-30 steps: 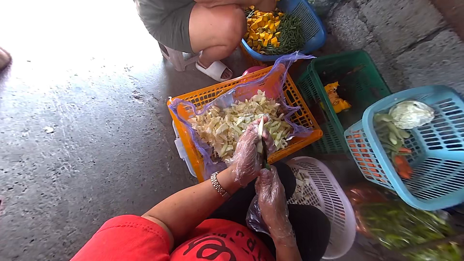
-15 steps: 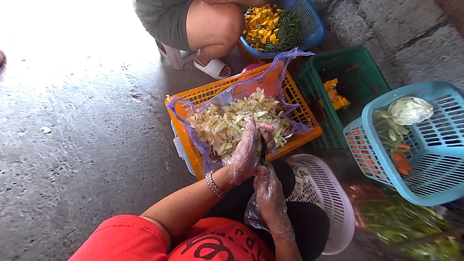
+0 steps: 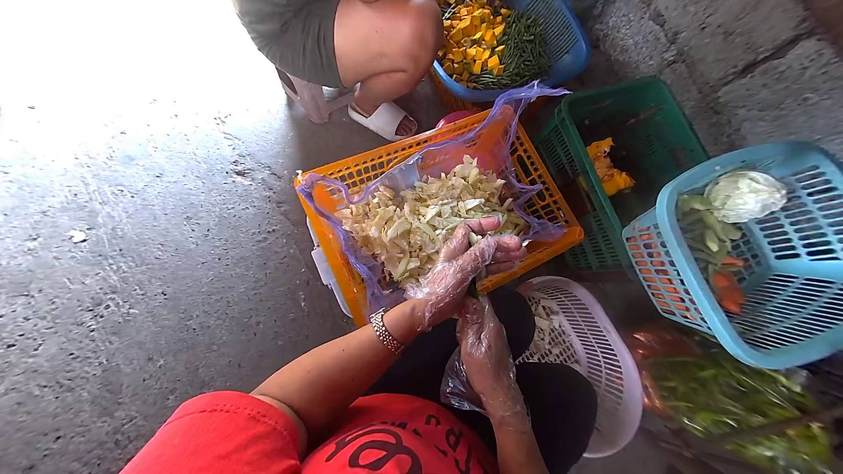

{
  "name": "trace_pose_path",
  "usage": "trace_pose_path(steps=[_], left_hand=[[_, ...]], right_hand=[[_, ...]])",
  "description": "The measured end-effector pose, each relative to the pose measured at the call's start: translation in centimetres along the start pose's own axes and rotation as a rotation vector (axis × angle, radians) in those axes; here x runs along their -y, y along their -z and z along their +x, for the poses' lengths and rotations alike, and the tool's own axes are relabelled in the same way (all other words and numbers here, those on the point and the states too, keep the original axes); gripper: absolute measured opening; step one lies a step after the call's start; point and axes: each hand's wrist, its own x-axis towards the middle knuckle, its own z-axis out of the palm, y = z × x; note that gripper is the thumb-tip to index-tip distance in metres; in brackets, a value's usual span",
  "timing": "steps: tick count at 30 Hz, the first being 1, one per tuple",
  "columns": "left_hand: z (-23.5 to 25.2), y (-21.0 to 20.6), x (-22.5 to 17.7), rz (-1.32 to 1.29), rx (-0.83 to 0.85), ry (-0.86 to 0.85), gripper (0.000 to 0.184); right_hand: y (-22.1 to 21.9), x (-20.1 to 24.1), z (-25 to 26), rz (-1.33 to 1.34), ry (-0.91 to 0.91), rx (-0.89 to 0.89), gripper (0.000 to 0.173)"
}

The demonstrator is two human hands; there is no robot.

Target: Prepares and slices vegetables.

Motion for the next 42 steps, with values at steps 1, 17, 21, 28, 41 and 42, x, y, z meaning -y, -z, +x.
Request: trace_pose_path(steps=[1, 17, 21, 28, 41, 42], left_hand=[[0.0, 0.1, 0.1, 0.031, 0.012, -0.008, 0.037], [1.3, 3.0, 0.7, -0.417, 0.04, 0.093, 0.042], [1.5, 4.2, 0.4, -0.436, 0.031, 0.129, 0.05], [3.5, 5.7, -2.3, 0.47, -0.159, 0.189, 0.06], [6.2, 4.6, -5.6, 0.7, -0.052, 0.064, 0.06], [5.8, 4.8, -5.5, 0.813, -0.046, 0.052, 0.067]], right_hand=[[0.0, -0.1, 0.0, 0.01, -0.002, 0.005, 0.039], [1.8, 0.6, 2.1, 0.839, -0.454, 0.296, 0.05], [2.4, 0.6, 2.3, 0.623, -0.289, 0.182, 0.045], [4.4, -2.5, 0.8, 0.526, -0.17, -0.003, 0.047], [4.9, -4.3, 0.0, 0.781, -0.23, -0.057, 0.05], [4.8, -4.3, -0.1, 0.785, -0.23, -0.056, 0.049]])
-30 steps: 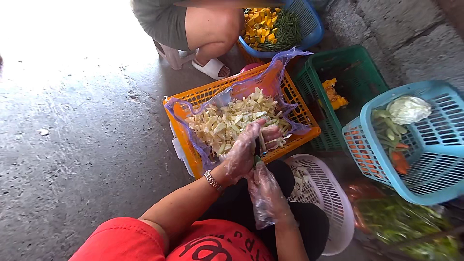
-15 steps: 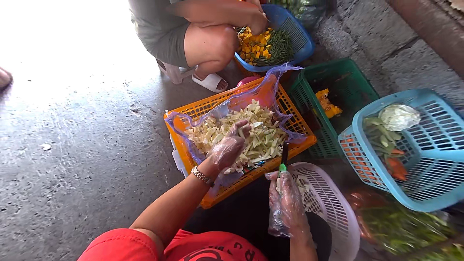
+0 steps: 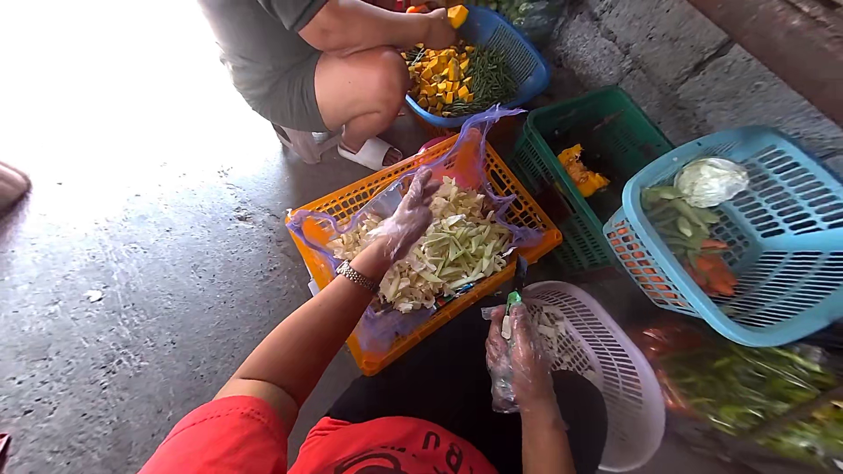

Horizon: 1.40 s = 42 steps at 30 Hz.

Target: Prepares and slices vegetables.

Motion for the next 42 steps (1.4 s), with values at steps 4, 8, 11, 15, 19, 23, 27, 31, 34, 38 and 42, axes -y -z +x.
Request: trace_pose_path(steps=[4, 8, 11, 15, 19, 23, 27, 31, 34, 38, 42], left_hand=[[0.8, -0.3, 0.7, 0.457, 0.005, -0.017, 0.082], [2.1, -1.5, 2.9, 0.428, 0.067, 0.001, 0.062], [1.9, -2.6, 4.0, 0.234, 0.009, -0.094, 0.054], [0.0, -3.5, 5.4, 0.158, 0.004, -0.109, 0.065], [-1.9, -3.2, 6.4, 0.042, -0.066, -0.113, 0.062], [-3.3, -1.8, 6.7, -0.034, -0.16, 0.023, 0.055], [-3.6, -2.4, 7.5, -0.033, -0.189, 0.096, 0.046], [-3.8, -4.1, 6.8, -0.056, -0.193, 0.109, 0.041], [-3.8, -4.6, 6.4, -0.075, -0.185, 0.112, 0.037], [-3.3, -4.6, 6.2, -0.106, -0.193, 0.098, 0.033], [-2.9, -5.3, 5.1, -0.104, -0.227, 0.046, 0.033]], right_hand=[[0.0, 0.1, -0.2, -0.02, 0.018, 0.002, 0.038], [0.5, 1.3, -0.6, 0.002, -0.04, 0.013, 0.025], [3.0, 3.0, -0.9, -0.196, 0.057, -0.055, 0.025], [8.4, 8.6, 0.5, -0.588, 0.216, -0.376, 0.027], [16.3, 14.6, 4.0, -0.844, 0.156, -0.645, 0.031], [22.2, 17.6, 8.4, -0.992, 0.074, -0.78, 0.033], [25.9, 18.0, 13.5, -1.121, -0.093, -0.769, 0.043], [27.5, 17.5, 18.1, -1.112, -0.163, -0.776, 0.058], [27.2, 16.8, 19.8, -1.139, -0.232, -0.706, 0.056], [27.5, 17.3, 18.5, -1.064, -0.244, -0.709, 0.055], [27.0, 18.2, 14.9, -0.845, -0.059, -0.866, 0.041]])
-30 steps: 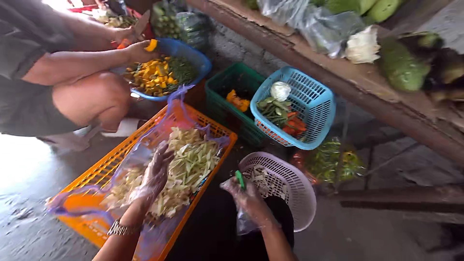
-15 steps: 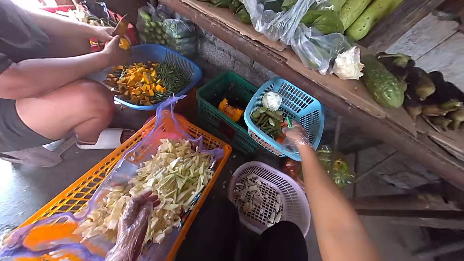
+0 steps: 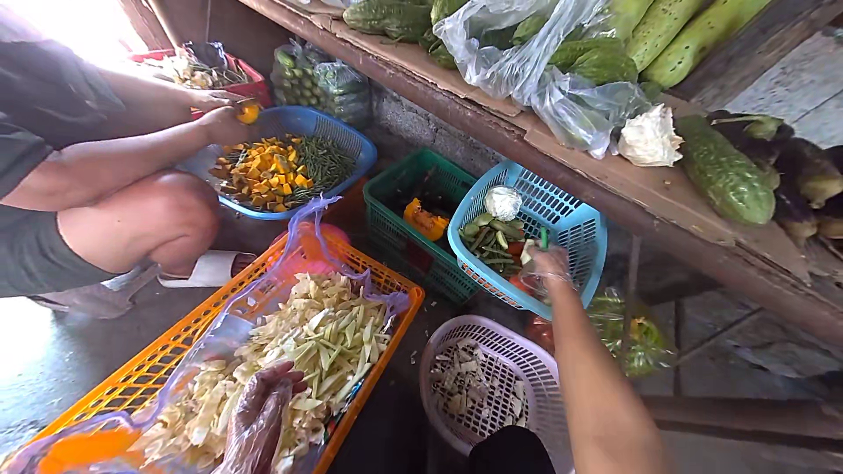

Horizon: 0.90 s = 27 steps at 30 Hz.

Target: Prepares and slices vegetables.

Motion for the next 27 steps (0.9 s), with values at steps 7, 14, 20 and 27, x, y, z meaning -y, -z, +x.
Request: trace_pose_path(steps=[7, 14, 20, 27], left_hand=[[-0.2, -3.3, -2.4, -0.1, 0.086, -0.108, 0.04], [-2.7, -7.1, -7.2, -0.117, 0.701, -0.188, 0.056], [-3.1, -6.0, -5.6, -0.351, 0.75, -0.194, 0.031], [-3.1, -5.4, -5.6, -1.001, 0.303, 0.217, 0.041]], right_hand=[[1.8, 0.4, -11.0, 0.772, -0.055, 0.078, 0.013], [-3.7, 0.8, -26.3, 0.891, 0.239, 0.588, 0.018], [-7.1, 0.8, -30.2, 0.78, 0.496, 0.371, 0.029], [-8.1, -0.4, -36.3, 0.65, 0.598, 0.67, 0.055]])
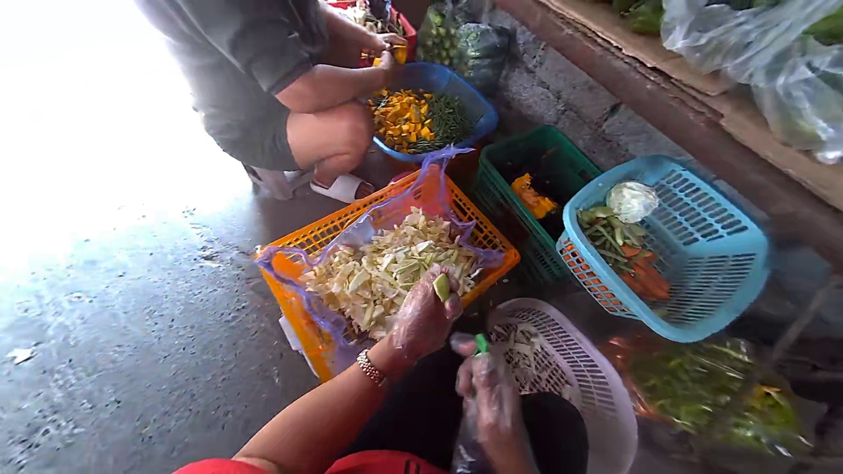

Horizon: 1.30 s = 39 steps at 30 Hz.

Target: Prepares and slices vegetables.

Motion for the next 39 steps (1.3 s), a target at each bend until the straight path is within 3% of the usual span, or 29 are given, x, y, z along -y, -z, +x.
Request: trace_pose_path(steps=[2, 6, 13, 22, 28, 32, 39], left_hand=[[0.2, 0.1, 0.5, 0.053, -0.016, -0.067, 0.04], [-0.3, -0.2, 0.8, 0.299, -0.003, -0.218, 0.038], [-1.3, -1.6, 0.6, 0.358, -0.074, -0.334, 0.042], [-2.3, -2.0, 0.7, 0.326, -0.09, -0.293, 0.047], [-3.0, -2.3, 0.8, 0.368, -0.082, -0.357, 0.047], [-3.9, -2.9, 1.0, 0.331, -0.051, -0.219, 0.052], [-3.9, -2.9, 1.1, 0.351, -0.066, -0.165, 0.052]], right_hand=[[-1.9, -0.5, -0.3, -0.011, 0.028, -0.001, 0.051], [-3.0, -0.7, -0.1, -0.026, -0.005, -0.072, 0.066], [-3.1, 0.0, -0.2, -0.13, -0.023, -0.082, 0.063], [-3.4, -0.1, -0.4, -0.269, 0.005, -0.09, 0.059], [-3.9, -0.5, -0.5, -0.292, 0.048, -0.139, 0.06], [-3.8, -1.8, -0.4, -0.283, 0.023, -0.133, 0.046], [-3.6, -1.7, -0.2, -0.35, -0.035, -0.117, 0.045]])
